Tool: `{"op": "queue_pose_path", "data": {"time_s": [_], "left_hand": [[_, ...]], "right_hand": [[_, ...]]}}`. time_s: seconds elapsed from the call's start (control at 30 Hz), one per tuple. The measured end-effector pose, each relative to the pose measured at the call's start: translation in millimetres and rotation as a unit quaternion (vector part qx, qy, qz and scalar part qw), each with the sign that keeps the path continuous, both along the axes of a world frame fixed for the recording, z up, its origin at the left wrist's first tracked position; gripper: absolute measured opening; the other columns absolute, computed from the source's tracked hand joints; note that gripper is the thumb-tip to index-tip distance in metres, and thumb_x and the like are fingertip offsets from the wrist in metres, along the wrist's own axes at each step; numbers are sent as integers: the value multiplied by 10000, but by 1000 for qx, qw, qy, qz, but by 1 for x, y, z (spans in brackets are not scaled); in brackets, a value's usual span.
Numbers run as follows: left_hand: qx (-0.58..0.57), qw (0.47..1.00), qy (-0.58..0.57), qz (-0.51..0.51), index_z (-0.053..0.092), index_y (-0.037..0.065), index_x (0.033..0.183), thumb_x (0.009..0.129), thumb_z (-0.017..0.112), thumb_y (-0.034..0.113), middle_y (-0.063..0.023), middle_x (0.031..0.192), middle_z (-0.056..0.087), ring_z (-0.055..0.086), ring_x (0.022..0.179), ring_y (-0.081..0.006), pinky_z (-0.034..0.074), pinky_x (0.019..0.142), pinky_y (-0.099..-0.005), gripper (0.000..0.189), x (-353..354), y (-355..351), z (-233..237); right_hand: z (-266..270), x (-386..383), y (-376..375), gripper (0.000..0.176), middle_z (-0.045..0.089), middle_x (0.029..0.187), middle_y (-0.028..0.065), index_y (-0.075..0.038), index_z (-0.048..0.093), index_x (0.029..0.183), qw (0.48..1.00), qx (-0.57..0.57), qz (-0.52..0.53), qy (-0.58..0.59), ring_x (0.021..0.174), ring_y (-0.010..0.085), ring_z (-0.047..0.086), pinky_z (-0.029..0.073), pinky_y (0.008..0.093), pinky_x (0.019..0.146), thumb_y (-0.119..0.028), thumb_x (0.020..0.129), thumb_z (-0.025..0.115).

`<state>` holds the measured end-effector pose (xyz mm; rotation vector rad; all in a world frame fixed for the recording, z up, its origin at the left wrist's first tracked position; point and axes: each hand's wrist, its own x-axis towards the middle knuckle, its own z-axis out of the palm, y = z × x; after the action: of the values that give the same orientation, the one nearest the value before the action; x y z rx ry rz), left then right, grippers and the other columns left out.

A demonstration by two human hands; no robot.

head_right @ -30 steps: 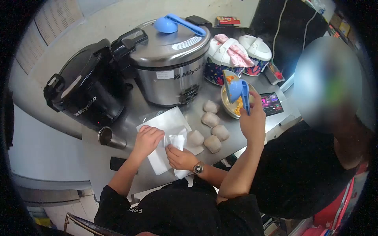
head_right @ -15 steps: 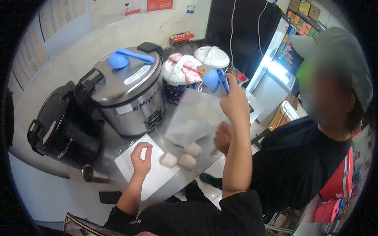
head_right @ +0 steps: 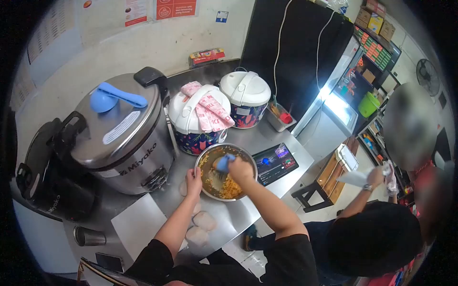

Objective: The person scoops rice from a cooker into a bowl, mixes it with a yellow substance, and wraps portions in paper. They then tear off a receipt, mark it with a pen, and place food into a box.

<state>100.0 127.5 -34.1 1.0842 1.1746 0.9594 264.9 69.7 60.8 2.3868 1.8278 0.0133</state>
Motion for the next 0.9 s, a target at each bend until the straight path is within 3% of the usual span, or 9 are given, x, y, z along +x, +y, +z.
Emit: {"op": "queue_pose_path", "data": {"time_s": [0.03, 0.17, 0.2, 0.3, 0.4, 0.47, 0.53, 0.63, 0.9], "left_hand": [[62, 996, 63, 25, 504, 42, 969, 923, 514, 300, -73, 935, 535, 523, 852, -162, 405, 779, -281, 262, 5, 2, 1], [-9, 989, -149, 12, 484, 39, 963, 930, 497, 173, -65, 919, 540, 484, 861, -139, 396, 767, -294, 138, 4, -8, 7], [-39, 983, -181, -17, 474, 33, 940, 920, 496, 106, -79, 1028, 526, 476, 930, -137, 387, 815, -291, 78, 1, -9, 17], [85, 977, -191, -35, 467, 38, 905, 907, 507, 84, -92, 1125, 498, 461, 1009, -153, 361, 888, -290, 61, 8, -22, 39], [165, 973, -145, -66, 443, 39, 868, 891, 512, 60, -120, 1191, 465, 445, 1067, -193, 325, 949, -310, 76, 4, -16, 40], [194, 965, -162, -65, 428, 40, 850, 883, 514, 47, -138, 1190, 470, 449, 1069, -205, 324, 952, -313, 93, 7, -24, 54], [194, 966, -150, -77, 426, 41, 846, 883, 515, 45, -139, 1187, 472, 449, 1068, -205, 324, 951, -312, 96, 13, -33, 57], [191, 968, -125, -106, 416, 43, 838, 884, 515, 47, -142, 1185, 474, 451, 1069, -204, 326, 951, -312, 109, 13, -41, 60], [126, 980, -153, -36, 447, 63, 900, 913, 495, 80, -116, 1231, 433, 428, 1085, -166, 316, 964, -303, 52, 10, -50, 66]], "right_hand": [[-3, -8, -4, 369, 582, 960, 147, -119, 518, 1194, 994, -55, 73, -56, 697, 260, 661, 538, 372, 567, -179, 830, 515], [49, -15, -18, 381, 587, 940, 117, -160, 534, 1201, 957, -168, 235, -36, 742, 253, 657, 535, 366, 555, -159, 822, 507], [60, -8, -14, 349, 597, 949, 109, -155, 562, 1164, 945, -196, 260, -45, 807, 263, 657, 537, 362, 569, -135, 822, 497], [43, 42, 2, 343, 542, 841, 69, -182, 578, 1151, 928, 82, 341, -125, 639, 208, 635, 490, 288, 463, -177, 816, 506], [17, 48, -42, 371, 510, 834, 86, -193, 554, 1189, 972, 22, 221, -80, 560, 214, 622, 479, 306, 405, -172, 825, 489], [-12, 39, -86, 443, 510, 883, 120, -224, 490, 1265, 970, 21, 239, -38, 533, 219, 611, 492, 344, 396, -170, 825, 484], [-9, 33, -92, 468, 509, 892, 123, -233, 466, 1286, 961, 64, 269, -24, 550, 222, 616, 508, 352, 417, -163, 824, 483], [21, 34, -73, 505, 502, 937, 97, -238, 444, 1295, 987, 55, 151, -21, 634, 219, 620, 529, 318, 480, -154, 802, 513], [-13, 26, -123, 561, 502, 969, 115, -246, 407, 1338, 971, 22, 236, 28, 642, 199, 625, 509, 304, 424, -126, 798, 498]]}}
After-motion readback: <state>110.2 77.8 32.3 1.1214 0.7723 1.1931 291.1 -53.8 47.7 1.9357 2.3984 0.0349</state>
